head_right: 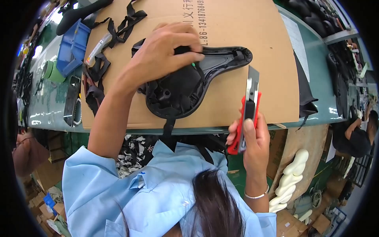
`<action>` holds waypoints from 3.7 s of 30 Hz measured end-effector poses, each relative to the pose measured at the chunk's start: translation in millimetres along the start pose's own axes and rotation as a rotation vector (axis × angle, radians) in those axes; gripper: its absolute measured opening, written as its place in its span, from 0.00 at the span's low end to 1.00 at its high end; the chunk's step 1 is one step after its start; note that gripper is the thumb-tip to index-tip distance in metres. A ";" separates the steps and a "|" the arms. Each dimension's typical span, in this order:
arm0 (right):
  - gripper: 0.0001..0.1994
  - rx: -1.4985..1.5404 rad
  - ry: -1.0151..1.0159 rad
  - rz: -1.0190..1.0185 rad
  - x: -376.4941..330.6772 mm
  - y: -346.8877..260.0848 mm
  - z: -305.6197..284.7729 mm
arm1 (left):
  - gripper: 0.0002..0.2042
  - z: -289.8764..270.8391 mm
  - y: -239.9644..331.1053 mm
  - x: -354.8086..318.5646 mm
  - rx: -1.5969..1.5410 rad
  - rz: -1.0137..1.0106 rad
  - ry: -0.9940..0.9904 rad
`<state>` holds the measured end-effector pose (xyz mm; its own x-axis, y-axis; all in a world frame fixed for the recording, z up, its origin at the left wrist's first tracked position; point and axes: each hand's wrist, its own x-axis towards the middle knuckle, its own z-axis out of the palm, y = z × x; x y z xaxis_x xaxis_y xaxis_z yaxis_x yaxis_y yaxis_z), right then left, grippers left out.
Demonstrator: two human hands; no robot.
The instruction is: Trim excess material from the edges of bicycle seats using a utility knife.
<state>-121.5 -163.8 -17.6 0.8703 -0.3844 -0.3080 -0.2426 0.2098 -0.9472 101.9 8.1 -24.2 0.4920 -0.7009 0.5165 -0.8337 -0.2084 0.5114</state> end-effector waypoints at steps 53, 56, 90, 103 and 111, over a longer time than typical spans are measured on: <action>0.31 -1.263 -0.341 -0.793 58.6 -36.7 -11.1 | 0.12 29.0 83.2 -32.2 -0.248 -0.786 0.060; 0.31 -1.308 -0.320 -0.699 43.0 -42.0 -15.4 | 0.13 24.8 83.4 -32.5 -0.352 -0.867 0.145; 0.24 -0.936 -0.429 -0.673 103.2 -41.2 10.4 | 0.08 -7.1 44.0 -4.7 0.390 -0.317 -0.176; 0.27 -0.682 -0.218 -0.286 37.6 7.4 47.2 | 0.08 -28.1 -0.1 36.3 -1.068 -0.563 0.158; 0.26 -0.816 -0.269 -0.283 16.6 -12.9 39.6 | 0.10 -42.4 5.1 36.7 -1.774 0.017 0.485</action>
<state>-87.0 -137.3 -7.0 0.9896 -0.0803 -0.1198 -0.1439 -0.6031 -0.7846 126.4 10.2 26.4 0.7763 -0.3924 0.4934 0.2170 0.9012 0.3752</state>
